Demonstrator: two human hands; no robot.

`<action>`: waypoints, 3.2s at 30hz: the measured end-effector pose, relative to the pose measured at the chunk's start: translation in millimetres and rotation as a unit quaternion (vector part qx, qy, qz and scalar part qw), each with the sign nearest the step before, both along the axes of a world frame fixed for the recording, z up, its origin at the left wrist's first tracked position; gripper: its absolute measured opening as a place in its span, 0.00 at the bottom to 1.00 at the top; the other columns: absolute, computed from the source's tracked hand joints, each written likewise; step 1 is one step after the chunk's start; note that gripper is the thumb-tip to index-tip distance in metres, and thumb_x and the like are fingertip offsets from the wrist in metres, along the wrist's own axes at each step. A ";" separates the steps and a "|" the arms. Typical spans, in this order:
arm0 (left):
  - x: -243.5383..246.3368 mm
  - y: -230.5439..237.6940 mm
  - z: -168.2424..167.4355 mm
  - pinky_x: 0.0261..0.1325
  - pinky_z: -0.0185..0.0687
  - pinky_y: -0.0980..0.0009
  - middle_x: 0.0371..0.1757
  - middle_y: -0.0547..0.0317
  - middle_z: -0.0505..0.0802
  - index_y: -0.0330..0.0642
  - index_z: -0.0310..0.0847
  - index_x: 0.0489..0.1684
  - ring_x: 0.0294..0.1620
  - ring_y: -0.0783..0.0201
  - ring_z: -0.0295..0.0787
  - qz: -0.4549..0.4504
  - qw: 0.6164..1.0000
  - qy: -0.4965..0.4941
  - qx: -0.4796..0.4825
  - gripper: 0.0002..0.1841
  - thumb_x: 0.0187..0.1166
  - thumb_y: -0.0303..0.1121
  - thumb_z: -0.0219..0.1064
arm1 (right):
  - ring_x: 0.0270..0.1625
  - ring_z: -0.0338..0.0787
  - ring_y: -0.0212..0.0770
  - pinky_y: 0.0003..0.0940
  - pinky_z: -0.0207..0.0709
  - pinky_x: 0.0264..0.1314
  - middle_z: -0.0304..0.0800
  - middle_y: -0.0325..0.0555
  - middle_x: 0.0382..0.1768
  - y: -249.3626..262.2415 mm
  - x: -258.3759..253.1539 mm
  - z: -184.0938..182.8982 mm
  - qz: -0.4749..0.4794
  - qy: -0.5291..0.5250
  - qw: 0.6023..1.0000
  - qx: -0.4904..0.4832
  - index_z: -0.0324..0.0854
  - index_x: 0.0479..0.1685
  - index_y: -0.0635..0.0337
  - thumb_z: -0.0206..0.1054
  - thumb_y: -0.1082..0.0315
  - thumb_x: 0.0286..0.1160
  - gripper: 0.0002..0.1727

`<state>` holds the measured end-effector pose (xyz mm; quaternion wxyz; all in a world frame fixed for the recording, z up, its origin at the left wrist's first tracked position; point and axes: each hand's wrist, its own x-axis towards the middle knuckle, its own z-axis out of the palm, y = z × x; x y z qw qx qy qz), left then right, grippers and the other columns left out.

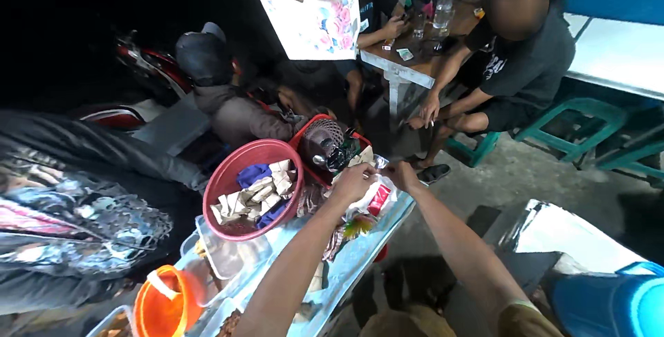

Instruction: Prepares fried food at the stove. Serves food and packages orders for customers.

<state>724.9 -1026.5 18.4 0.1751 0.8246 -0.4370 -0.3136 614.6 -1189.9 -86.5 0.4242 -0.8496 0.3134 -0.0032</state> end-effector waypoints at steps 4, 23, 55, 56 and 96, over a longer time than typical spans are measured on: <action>19.3 -50.3 -49.2 0.72 0.75 0.34 0.63 0.40 0.89 0.40 0.85 0.60 0.70 0.40 0.83 -0.034 0.989 -0.047 0.138 0.27 0.77 0.55 0.69 | 0.56 0.91 0.50 0.55 0.80 0.66 0.94 0.52 0.48 4.6 8.9 8.3 -0.021 -0.010 0.999 0.038 0.92 0.47 0.58 0.65 0.57 0.81 0.15; 24.4 -15.6 -35.4 0.49 0.93 0.52 0.48 0.45 0.88 0.32 0.81 0.51 0.44 0.54 0.93 0.267 0.908 0.254 -0.198 0.16 0.90 0.36 0.51 | 0.69 0.85 0.64 0.70 0.77 0.66 0.85 0.63 0.65 51.9 11.7 -30.7 0.258 0.229 0.935 -0.078 0.86 0.54 0.66 0.66 0.62 0.76 0.17; -215.0 507.6 8.1 0.56 0.91 0.66 0.51 0.65 0.91 0.38 0.66 0.68 0.51 0.70 0.91 0.586 0.560 0.143 -0.568 0.48 0.67 0.76 0.63 | 0.32 0.91 0.23 0.25 0.88 0.39 0.96 0.35 0.34 434.6 -50.5 125.0 0.432 -0.168 0.867 0.182 0.92 0.46 0.59 0.72 0.64 0.78 0.09; -228.0 511.9 -2.7 0.60 0.90 0.64 0.59 0.61 0.90 0.34 0.61 0.76 0.58 0.67 0.90 0.580 0.574 0.178 -0.550 0.58 0.58 0.79 0.67 | 0.33 0.90 0.24 0.24 0.87 0.39 0.96 0.36 0.36 457.3 -54.9 120.2 0.392 -0.168 0.884 0.192 0.92 0.45 0.59 0.71 0.64 0.78 0.09; -258.6 642.6 -86.7 0.35 0.92 0.63 0.30 0.56 0.88 0.34 0.79 0.39 0.27 0.62 0.89 0.656 0.606 0.197 -0.405 0.08 0.70 0.22 0.73 | 0.41 0.92 0.29 0.26 0.89 0.48 0.93 0.40 0.39 625.6 -102.7 64.9 0.292 -0.188 0.927 0.139 0.87 0.47 0.63 0.66 0.66 0.84 0.09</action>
